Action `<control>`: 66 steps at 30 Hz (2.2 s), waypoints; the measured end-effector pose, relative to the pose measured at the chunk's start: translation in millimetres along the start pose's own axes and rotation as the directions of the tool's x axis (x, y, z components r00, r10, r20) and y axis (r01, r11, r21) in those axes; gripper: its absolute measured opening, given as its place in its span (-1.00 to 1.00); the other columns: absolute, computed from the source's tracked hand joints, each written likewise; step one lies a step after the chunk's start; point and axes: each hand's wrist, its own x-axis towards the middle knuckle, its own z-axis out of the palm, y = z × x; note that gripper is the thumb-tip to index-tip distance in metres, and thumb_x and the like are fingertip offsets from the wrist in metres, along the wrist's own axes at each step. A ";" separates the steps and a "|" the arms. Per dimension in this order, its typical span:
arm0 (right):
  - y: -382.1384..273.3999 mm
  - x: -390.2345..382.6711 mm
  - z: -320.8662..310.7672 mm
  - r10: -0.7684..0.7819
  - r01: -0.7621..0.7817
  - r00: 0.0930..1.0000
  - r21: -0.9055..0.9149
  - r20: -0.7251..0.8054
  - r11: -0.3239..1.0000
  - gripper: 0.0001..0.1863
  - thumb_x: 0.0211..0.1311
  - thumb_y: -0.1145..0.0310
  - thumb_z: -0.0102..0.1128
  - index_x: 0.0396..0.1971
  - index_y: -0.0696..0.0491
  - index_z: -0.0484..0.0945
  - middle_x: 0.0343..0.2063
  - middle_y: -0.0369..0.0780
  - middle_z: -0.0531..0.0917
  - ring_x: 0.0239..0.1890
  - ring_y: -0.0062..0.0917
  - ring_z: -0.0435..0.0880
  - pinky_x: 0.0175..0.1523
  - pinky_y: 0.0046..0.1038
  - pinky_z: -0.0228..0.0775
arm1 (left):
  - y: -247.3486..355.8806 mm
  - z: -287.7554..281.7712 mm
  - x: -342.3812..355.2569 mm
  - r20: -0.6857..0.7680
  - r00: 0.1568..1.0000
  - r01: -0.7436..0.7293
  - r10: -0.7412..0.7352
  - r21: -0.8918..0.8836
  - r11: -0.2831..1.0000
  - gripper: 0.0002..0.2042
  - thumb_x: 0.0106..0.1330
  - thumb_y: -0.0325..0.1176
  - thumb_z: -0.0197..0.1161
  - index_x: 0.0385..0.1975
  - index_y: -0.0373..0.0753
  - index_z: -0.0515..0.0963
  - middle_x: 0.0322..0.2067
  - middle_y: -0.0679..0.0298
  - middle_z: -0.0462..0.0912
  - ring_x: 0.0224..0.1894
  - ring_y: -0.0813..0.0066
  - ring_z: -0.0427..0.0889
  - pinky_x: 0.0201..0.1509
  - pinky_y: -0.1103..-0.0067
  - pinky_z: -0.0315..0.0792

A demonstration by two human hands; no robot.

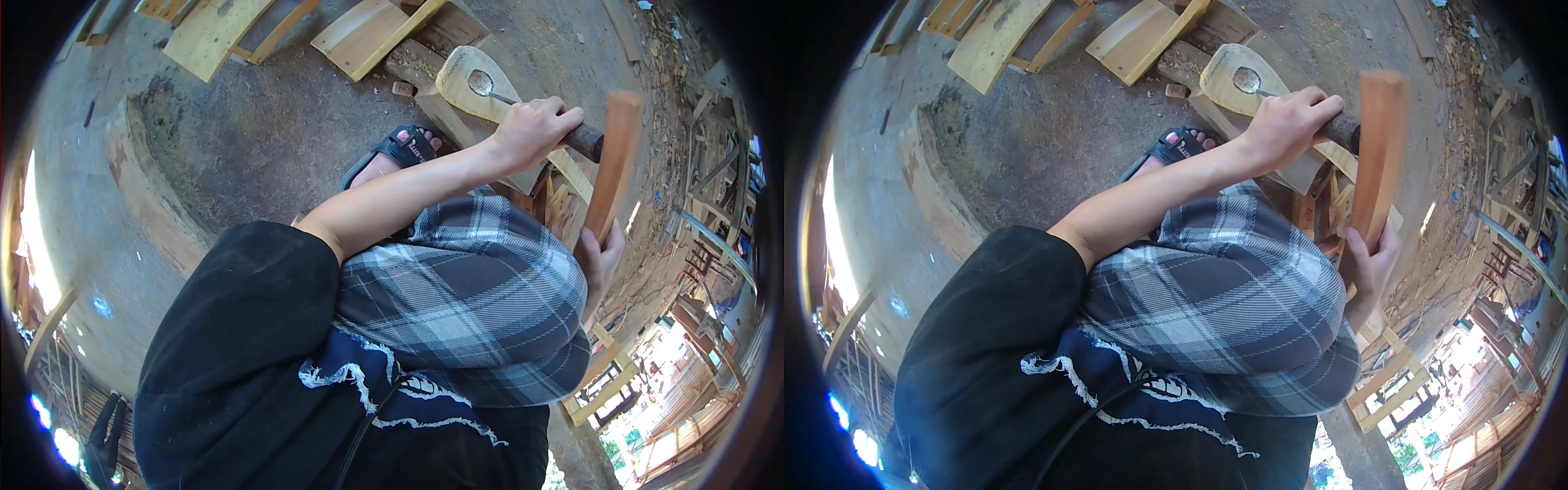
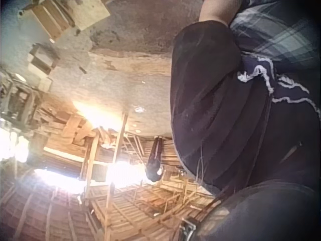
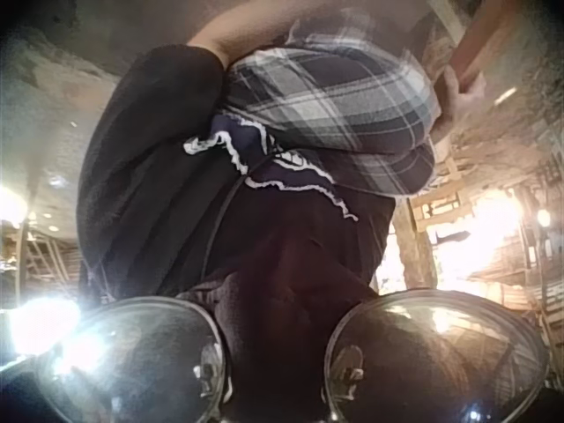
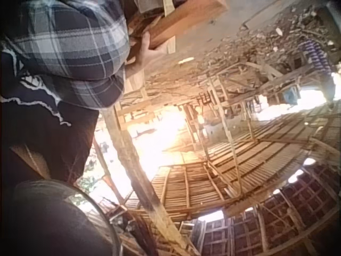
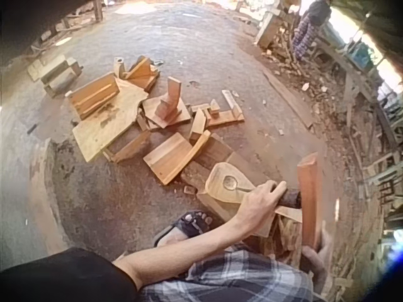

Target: Carving a wooden instrument body using a chisel and a wooden mallet.

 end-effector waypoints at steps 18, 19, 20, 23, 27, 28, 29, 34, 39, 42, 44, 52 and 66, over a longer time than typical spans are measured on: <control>27.9 -8.6 -6.7 0.331 -0.322 0.939 0.093 -0.094 0.942 -0.46 -0.10 0.08 0.37 -0.21 0.18 0.49 -0.39 -0.19 0.55 -0.31 -0.46 0.58 -0.33 -0.43 0.44 | -0.5 6.9 10.0 -0.029 0.999 0.025 -0.025 -0.009 1.000 -0.63 0.05 -0.28 0.37 -0.14 -0.08 0.44 -0.33 0.20 0.56 -0.38 0.15 0.65 -0.39 0.37 0.53; 30.7 -9.0 -2.3 0.209 -0.205 0.977 0.077 -0.042 0.976 -0.44 -0.12 0.06 0.37 -0.22 0.19 0.49 -0.41 -0.18 0.55 -0.35 -0.47 0.58 -0.37 -0.46 0.43 | 0.7 8.8 7.9 -0.029 0.999 0.035 -0.036 -0.003 0.999 -0.63 0.05 -0.28 0.37 -0.13 -0.07 0.44 -0.33 0.20 0.56 -0.37 0.15 0.65 -0.40 0.37 0.53; 24.8 -13.6 -10.8 0.334 -0.325 0.937 0.096 -0.105 0.941 -0.40 -0.15 0.02 0.37 -0.24 0.22 0.49 -0.37 -0.16 0.56 -0.30 -0.50 0.55 -0.35 -0.48 0.42 | 0.8 10.3 5.8 -0.029 0.999 0.047 -0.046 0.002 0.999 -0.62 0.05 -0.28 0.37 -0.13 -0.07 0.44 -0.33 0.21 0.56 -0.37 0.16 0.65 -0.40 0.37 0.53; 26.0 -6.4 -12.1 0.056 -0.014 0.997 0.621 -0.048 0.784 -0.40 -0.15 0.02 0.37 -0.24 0.23 0.49 -0.39 -0.17 0.56 -0.37 -0.55 0.53 -0.35 -0.49 0.38 | -2.5 8.1 16.6 -0.020 0.998 0.059 -0.058 0.035 0.998 -0.61 0.03 -0.29 0.38 -0.13 -0.07 0.44 -0.33 0.21 0.56 -0.36 0.17 0.65 -0.39 0.37 0.54; 19.7 -2.8 8.9 0.285 -0.284 0.958 0.023 -0.033 0.959 -0.65 -0.01 0.18 0.21 -0.35 0.17 0.47 -0.38 -0.15 0.54 -0.43 -0.54 0.51 -0.35 -0.52 0.41 | -8.3 14.7 11.6 -0.014 0.997 0.076 -0.075 0.044 0.996 -0.62 0.04 -0.27 0.37 -0.13 -0.05 0.44 -0.33 0.21 0.56 -0.36 0.17 0.65 -0.40 0.35 0.53; 38.1 -8.9 -6.3 0.341 -0.336 0.937 0.069 -0.076 0.939 -0.63 0.02 0.18 0.20 -0.31 0.19 0.48 -0.36 -0.13 0.54 -0.39 -0.53 0.51 -0.34 -0.51 0.41 | -6.7 16.3 18.3 -0.019 0.997 0.071 -0.071 0.034 0.997 -0.62 0.04 -0.27 0.37 -0.13 -0.05 0.44 -0.33 0.21 0.56 -0.36 0.17 0.65 -0.40 0.35 0.53; 38.8 -10.1 -13.2 0.348 -0.344 0.935 0.065 -0.069 0.937 -0.63 0.02 0.18 0.20 -0.31 0.19 0.48 -0.36 -0.13 0.54 -0.39 -0.53 0.51 -0.34 -0.51 0.41 | -3.5 15.7 18.8 -0.021 0.997 0.072 -0.071 0.056 0.996 -0.62 0.04 -0.26 0.37 -0.13 -0.05 0.44 -0.33 0.22 0.55 -0.36 0.18 0.65 -0.41 0.35 0.53; 33.7 -9.3 -12.7 0.222 -0.207 0.975 0.371 0.003 0.905 -0.49 0.04 0.14 0.26 -0.14 0.26 0.48 -0.37 -0.13 0.55 -0.31 -0.51 0.53 -0.33 -0.47 0.41 | -0.3 20.6 17.4 0.017 0.999 0.041 -0.043 0.089 0.995 -0.65 0.07 -0.25 0.36 -0.14 -0.04 0.44 -0.34 0.22 0.55 -0.39 0.20 0.65 -0.43 0.36 0.53; 33.2 -11.9 -29.8 0.319 -0.231 0.923 0.352 -0.216 0.907 -0.58 0.09 0.21 0.25 -0.19 0.24 0.48 -0.41 -0.19 0.56 -0.43 -0.52 0.55 -0.38 -0.47 0.46 | -2.5 20.5 21.8 0.003 0.996 0.089 -0.090 0.111 0.990 -0.64 0.07 -0.23 0.36 -0.13 -0.03 0.44 -0.36 0.23 0.55 -0.39 0.20 0.65 -0.43 0.36 0.53; 31.1 -11.4 -26.1 0.293 -0.206 0.947 0.445 -0.135 0.872 -0.57 0.10 0.24 0.25 -0.14 0.24 0.46 -0.46 -0.23 0.55 -0.45 -0.57 0.54 -0.40 -0.50 0.43 | -2.2 20.8 21.5 0.010 0.996 0.085 -0.088 0.131 0.988 -0.64 0.07 -0.23 0.36 -0.13 -0.03 0.44 -0.36 0.22 0.56 -0.38 0.18 0.65 -0.41 0.35 0.53; 41.1 -5.2 -17.4 0.259 -0.267 0.963 -0.146 -0.072 0.953 -0.57 0.09 0.27 0.24 -0.11 0.22 0.44 -0.49 -0.23 0.53 -0.52 -0.60 0.51 -0.47 -0.53 0.41 | -0.5 22.9 21.8 0.024 0.997 0.069 -0.073 0.113 0.991 -0.63 0.07 -0.23 0.36 -0.12 -0.04 0.44 -0.37 0.21 0.56 -0.37 0.16 0.65 -0.41 0.34 0.53; 43.1 -8.8 -15.0 0.395 -0.410 0.901 -0.059 -0.177 0.910 -0.61 0.06 0.19 0.25 -0.23 0.19 0.47 -0.49 -0.23 0.51 -0.52 -0.55 0.50 -0.45 -0.52 0.38 | 0.1 33.1 25.5 0.001 0.998 0.061 -0.062 0.132 0.989 -0.65 0.06 -0.22 0.37 -0.17 -0.04 0.43 -0.39 0.21 0.57 -0.41 0.19 0.66 -0.46 0.33 0.52; 27.0 -4.8 -10.3 0.240 -0.184 0.946 0.250 -0.216 0.951 -0.62 0.16 0.16 0.17 -0.30 0.21 0.40 -0.55 -0.21 0.43 -0.59 -0.56 0.44 -0.56 -0.52 0.35 | -12.5 57.8 32.7 -0.093 0.995 -0.018 0.040 0.221 0.975 -0.66 0.05 -0.19 0.37 -0.21 -0.05 0.43 -0.43 0.26 0.51 -0.44 0.31 0.64 -0.48 0.44 0.49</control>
